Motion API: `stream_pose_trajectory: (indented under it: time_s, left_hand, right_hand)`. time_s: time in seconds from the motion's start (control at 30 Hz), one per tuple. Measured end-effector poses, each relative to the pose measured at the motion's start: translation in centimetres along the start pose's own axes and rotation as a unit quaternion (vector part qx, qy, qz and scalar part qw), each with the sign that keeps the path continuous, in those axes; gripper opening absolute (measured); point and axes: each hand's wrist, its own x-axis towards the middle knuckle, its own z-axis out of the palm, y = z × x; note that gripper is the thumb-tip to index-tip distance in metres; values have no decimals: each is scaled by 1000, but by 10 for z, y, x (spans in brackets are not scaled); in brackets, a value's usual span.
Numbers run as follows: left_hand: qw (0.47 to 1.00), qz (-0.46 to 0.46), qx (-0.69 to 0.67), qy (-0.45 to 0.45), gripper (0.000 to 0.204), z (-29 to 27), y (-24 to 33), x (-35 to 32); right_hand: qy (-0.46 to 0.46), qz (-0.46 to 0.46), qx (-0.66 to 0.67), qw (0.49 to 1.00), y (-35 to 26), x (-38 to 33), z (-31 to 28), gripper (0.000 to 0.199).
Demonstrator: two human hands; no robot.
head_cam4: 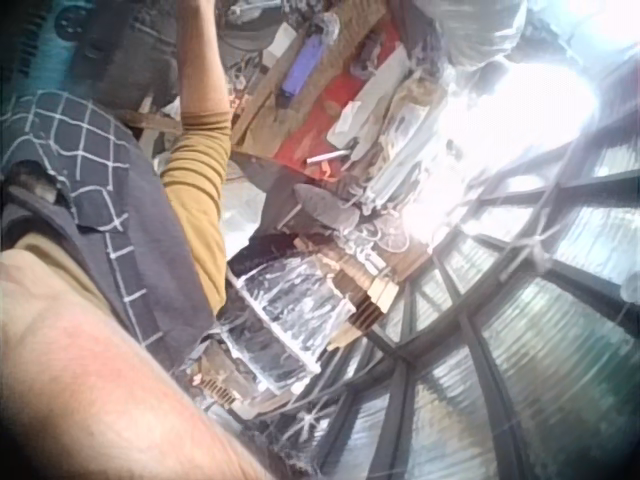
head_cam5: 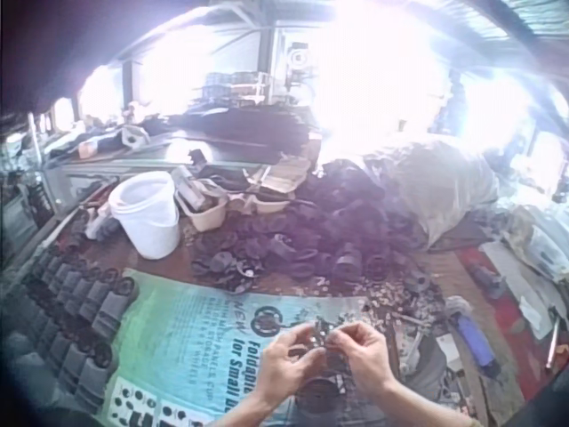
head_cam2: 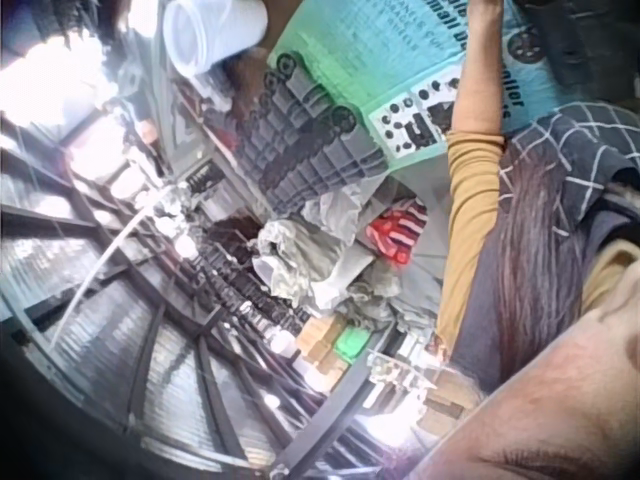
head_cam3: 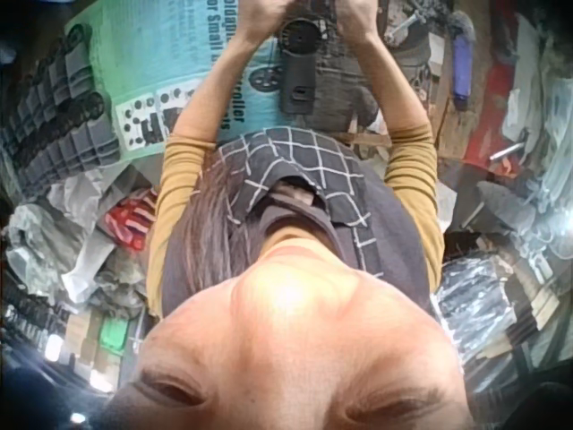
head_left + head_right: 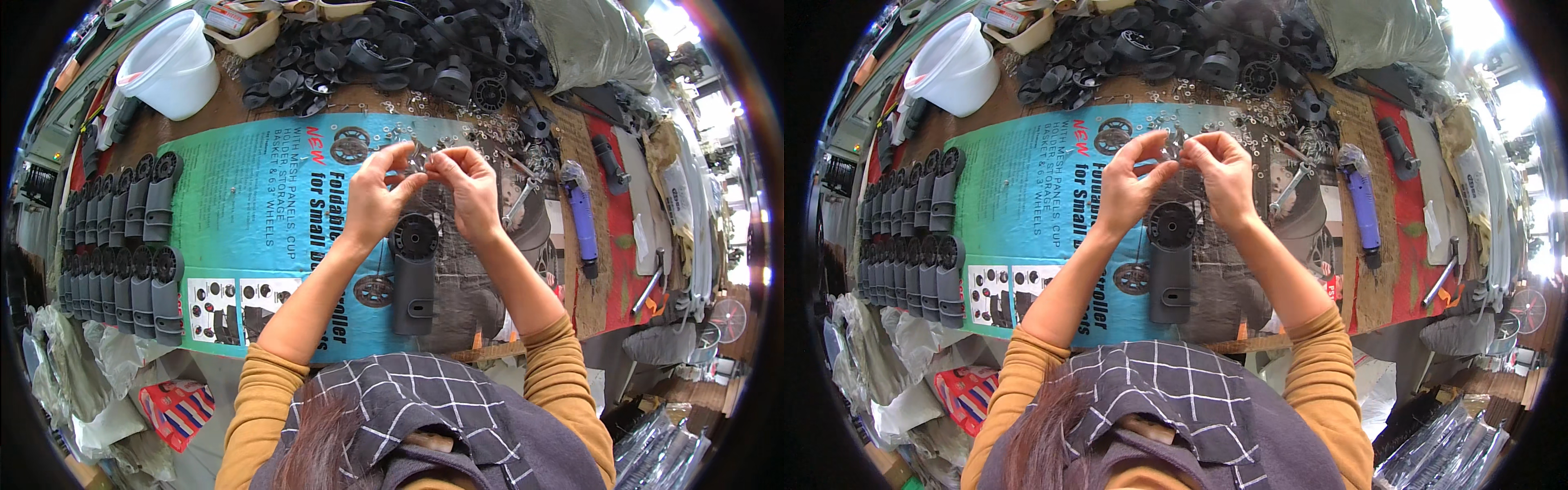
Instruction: The person assembles small black wheels by inserting springs and washers into the wheel hubs and securing them with a handheld electric drill. The person handles multiple wheels one at a time, repeatedly inserting components and tightening them.
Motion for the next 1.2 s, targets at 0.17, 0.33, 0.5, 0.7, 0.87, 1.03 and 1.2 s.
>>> stream_pose_trajectory:
  time_s: [0.17, 0.33, 0.5, 0.7, 0.87, 1.03, 1.2]
  left_hand:
    - [994, -72, -76, -11, 33, -14, -9, -7]
    - [994, -67, -89, 11, 33, -14, -7, -6]
    - [993, -95, -70, 21, 37, -11, -3, -10]
    - [995, -98, -4, 11, 42, -10, 0, -17]
    - [994, -108, -29, 10, 39, -10, -1, -21]
    - [999, -42, 2, 6, 37, -9, 0, -23]
    - [995, -87, 47, -16, 48, -12, 4, -26]
  right_hand:
    - [-23, 24, -33, 999, 1, -4, 9, 12]
    - [-59, 74, -96, 991, -6, -9, 11, 20]
    - [-13, 121, 67, 990, -5, -22, 18, 18]
    - [80, -62, -226, 969, 2, 0, 5, 21]
    - [20, -50, -337, 940, 4, -2, -7, 26]
    - [-92, 152, -77, 981, 0, -19, 1, 27]
    - [-79, -33, -106, 991, -15, -20, 10, 12]
